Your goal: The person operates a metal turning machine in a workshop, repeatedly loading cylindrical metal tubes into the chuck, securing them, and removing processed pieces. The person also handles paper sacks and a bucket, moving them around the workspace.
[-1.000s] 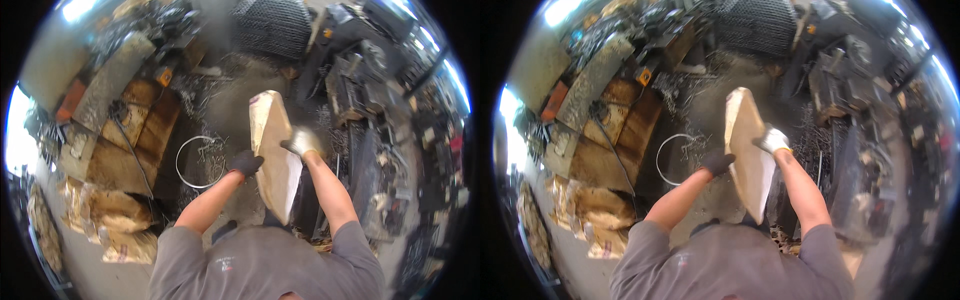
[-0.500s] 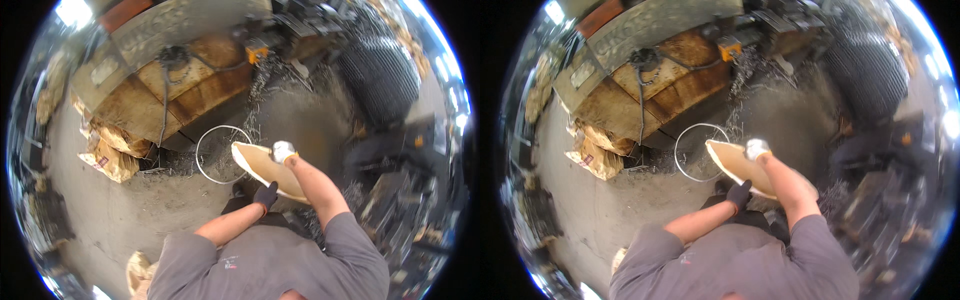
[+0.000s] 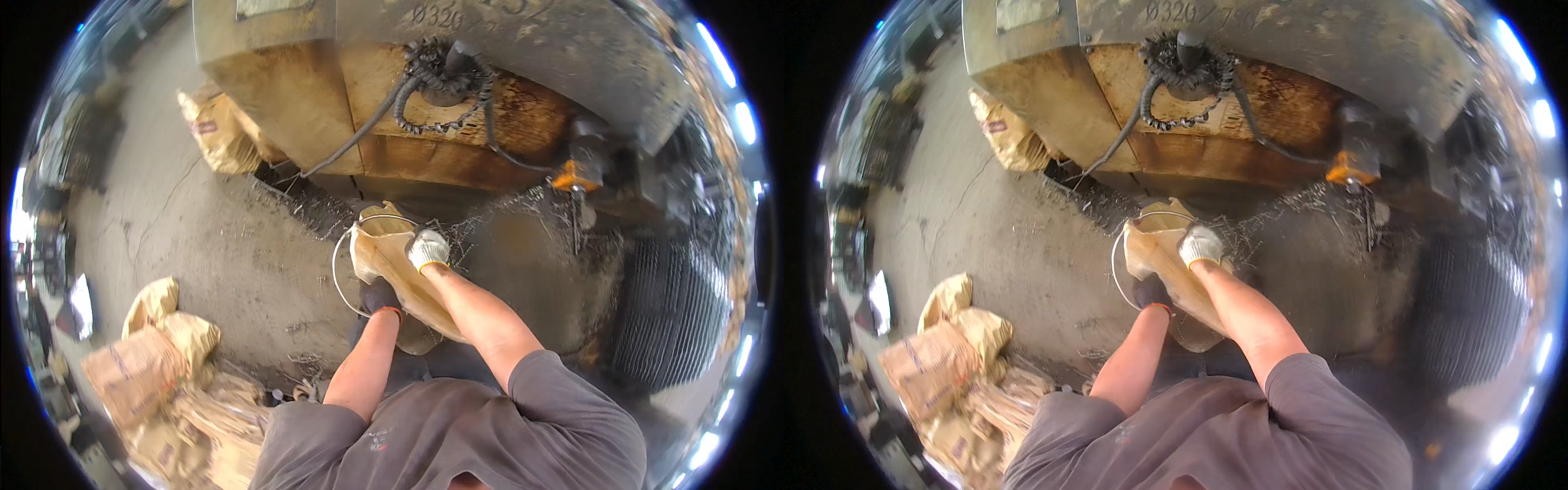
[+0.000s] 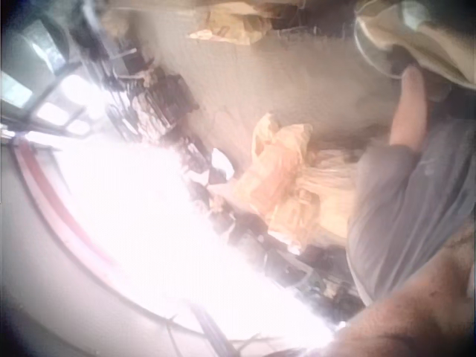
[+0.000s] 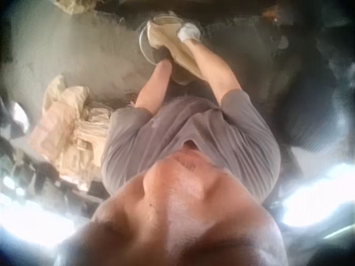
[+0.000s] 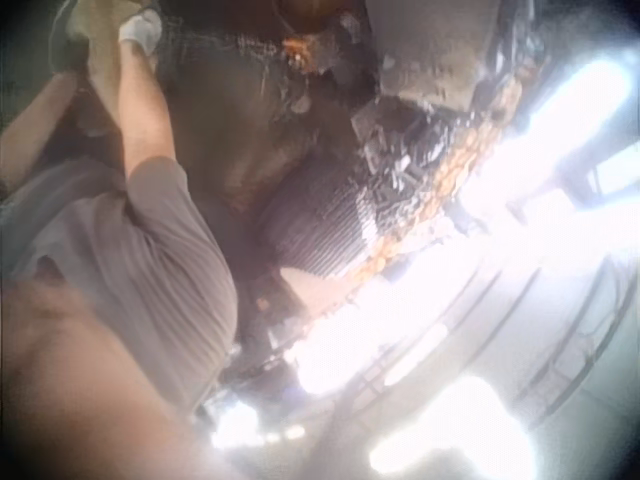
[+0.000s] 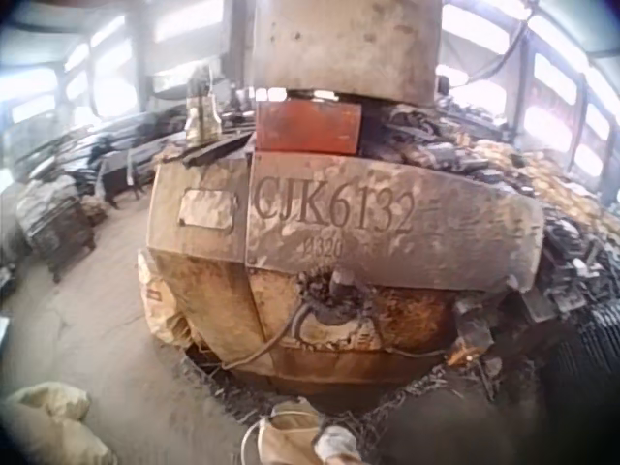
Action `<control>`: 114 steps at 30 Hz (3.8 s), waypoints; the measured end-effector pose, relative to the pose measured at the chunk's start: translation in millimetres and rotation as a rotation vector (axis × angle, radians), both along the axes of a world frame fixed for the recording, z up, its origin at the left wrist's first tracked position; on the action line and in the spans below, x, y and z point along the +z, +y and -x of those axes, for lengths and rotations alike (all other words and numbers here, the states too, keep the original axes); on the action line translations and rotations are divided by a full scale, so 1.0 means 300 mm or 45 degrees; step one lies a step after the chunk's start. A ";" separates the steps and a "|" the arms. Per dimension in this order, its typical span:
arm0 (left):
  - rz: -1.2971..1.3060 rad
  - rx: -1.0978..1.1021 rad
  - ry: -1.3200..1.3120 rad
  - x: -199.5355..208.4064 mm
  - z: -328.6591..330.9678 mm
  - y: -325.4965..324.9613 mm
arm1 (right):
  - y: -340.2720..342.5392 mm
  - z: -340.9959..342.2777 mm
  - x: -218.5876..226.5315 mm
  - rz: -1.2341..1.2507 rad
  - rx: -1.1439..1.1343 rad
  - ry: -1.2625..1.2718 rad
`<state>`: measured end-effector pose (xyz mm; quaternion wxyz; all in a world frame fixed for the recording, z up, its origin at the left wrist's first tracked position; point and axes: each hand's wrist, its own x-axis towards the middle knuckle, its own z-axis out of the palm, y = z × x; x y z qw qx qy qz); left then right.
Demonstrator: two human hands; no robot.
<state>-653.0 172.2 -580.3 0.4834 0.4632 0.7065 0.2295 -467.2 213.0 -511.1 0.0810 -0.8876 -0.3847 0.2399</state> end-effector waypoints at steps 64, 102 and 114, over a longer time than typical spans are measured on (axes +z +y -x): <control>0.187 0.222 0.720 0.095 -0.121 -0.249 | -0.754 -0.286 -0.182 0.287 0.800 1.151; 0.019 0.784 -0.295 -0.502 -0.291 -0.480 | -0.576 -0.615 -0.961 0.393 0.966 0.019; 0.092 0.725 -0.144 -0.310 -0.201 -0.575 | -0.410 -0.690 -0.509 -0.405 0.594 0.566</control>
